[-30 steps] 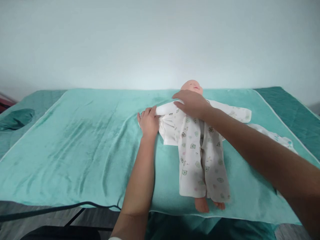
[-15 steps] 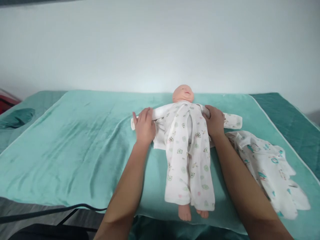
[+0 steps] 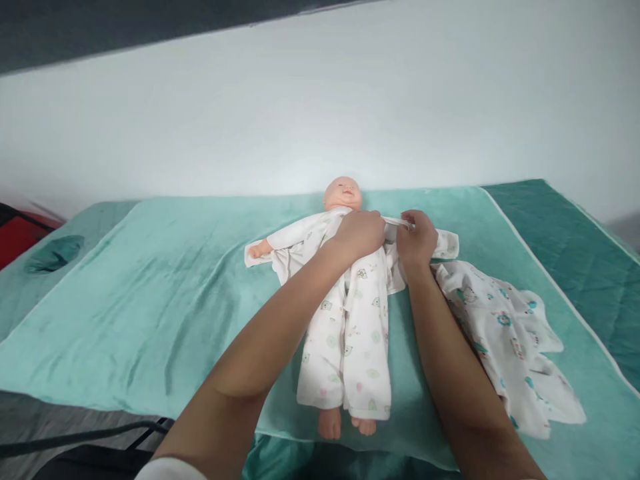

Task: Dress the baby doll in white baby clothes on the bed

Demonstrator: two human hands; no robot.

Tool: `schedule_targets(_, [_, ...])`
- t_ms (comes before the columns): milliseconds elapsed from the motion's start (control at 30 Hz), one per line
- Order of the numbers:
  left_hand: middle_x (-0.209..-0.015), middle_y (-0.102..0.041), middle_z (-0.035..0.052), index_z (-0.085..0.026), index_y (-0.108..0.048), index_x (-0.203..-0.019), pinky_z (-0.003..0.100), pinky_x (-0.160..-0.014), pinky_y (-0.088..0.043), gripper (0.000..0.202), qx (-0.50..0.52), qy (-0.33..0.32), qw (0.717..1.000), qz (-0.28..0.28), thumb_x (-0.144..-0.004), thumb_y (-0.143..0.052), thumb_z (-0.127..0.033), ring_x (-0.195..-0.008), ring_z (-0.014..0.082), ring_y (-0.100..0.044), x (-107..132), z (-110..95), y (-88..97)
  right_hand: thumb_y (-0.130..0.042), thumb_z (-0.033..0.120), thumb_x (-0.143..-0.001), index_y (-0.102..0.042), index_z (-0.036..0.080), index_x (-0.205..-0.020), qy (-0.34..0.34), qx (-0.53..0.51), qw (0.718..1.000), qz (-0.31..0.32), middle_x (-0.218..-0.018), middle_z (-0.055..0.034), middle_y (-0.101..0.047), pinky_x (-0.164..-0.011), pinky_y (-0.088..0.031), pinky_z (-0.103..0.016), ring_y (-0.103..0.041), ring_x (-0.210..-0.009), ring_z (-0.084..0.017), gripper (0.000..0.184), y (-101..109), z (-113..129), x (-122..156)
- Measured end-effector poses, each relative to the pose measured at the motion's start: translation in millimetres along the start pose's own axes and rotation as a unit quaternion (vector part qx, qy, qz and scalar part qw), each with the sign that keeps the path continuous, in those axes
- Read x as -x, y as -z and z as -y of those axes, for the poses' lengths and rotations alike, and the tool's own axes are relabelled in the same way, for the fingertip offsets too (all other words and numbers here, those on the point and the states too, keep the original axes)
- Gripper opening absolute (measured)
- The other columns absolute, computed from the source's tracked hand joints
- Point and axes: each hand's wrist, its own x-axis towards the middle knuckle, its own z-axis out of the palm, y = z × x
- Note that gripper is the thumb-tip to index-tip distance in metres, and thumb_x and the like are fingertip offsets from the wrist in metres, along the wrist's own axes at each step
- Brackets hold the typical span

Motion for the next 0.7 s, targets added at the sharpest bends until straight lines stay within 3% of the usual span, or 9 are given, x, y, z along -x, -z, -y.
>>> schedule_targets(67, [-0.120,-0.071,0.0152,-0.012,-0.071,-0.112,0.035,-0.083,-0.053,0.030,-0.018,0.004,0.998,0.054,-0.092,-0.049,-0.014,-0.105,0.0278,-0.070,-18,-7,-1.3,-0.048,0.021,-0.082,-0.068,0.021,-0.114,-0.023,-0.003,1.000,0.006,-0.115,-0.0094,-0.076,-0.101,-0.044,-0.043,-0.066,-0.109,-0.029,0.038,1,-1,-2])
schedule_targets(133, [-0.121,-0.071,0.0159,-0.013,-0.071,-0.115,0.037,-0.086,-0.052,0.032,-0.031,-0.004,0.996,0.084,-0.091,-0.050,-0.013,-0.108,0.0292,-0.069,-32,-12,-6.4,-0.051,0.026,-0.085,-0.070,0.020,-0.114,-0.033,0.017,0.999,0.030,-0.114,-0.0111,-0.077,-0.105,-0.040,-0.046,-0.066,-0.109,-0.031,0.036,1,-1,-3])
schedule_targets(333, [-0.131,-0.065,0.0174,-0.015,-0.067,-0.124,0.045,-0.099,-0.048,0.035,-0.053,0.017,0.996,0.068,-0.096,-0.046,-0.019,-0.122,0.0322,-0.062,-63,-16,-30.7,-0.049,0.028,-0.091,-0.075,0.018,-0.114,-0.029,0.078,0.994,0.070,-0.117,-0.0151,-0.075,-0.112,-0.032,-0.050,-0.064,-0.114,-0.033,0.036,0,1,-1])
schedule_targets(467, [-0.129,-0.066,0.0174,-0.014,-0.066,-0.125,0.044,-0.097,-0.048,0.035,-0.076,0.005,0.996,0.048,-0.094,-0.050,-0.016,-0.123,0.0326,-0.060,-64,-13,-35.5,-0.048,0.025,-0.090,-0.074,0.018,-0.114,-0.035,0.065,0.995,0.070,-0.112,-0.0144,-0.077,-0.111,-0.032,-0.048,-0.065,-0.110,-0.032,0.037,1,0,-2])
schedule_targets(700, [-0.124,-0.068,0.0167,-0.016,-0.064,-0.127,0.041,-0.090,-0.050,0.040,-0.120,0.004,0.991,0.057,-0.088,-0.055,-0.011,-0.117,0.0328,-0.062,-45,11,-19.4,-0.043,0.022,-0.090,-0.074,0.021,-0.115,-0.076,0.023,0.995,0.064,-0.110,-0.0126,-0.078,-0.102,-0.039,-0.046,-0.066,-0.106,-0.031,0.040,5,-2,-3])
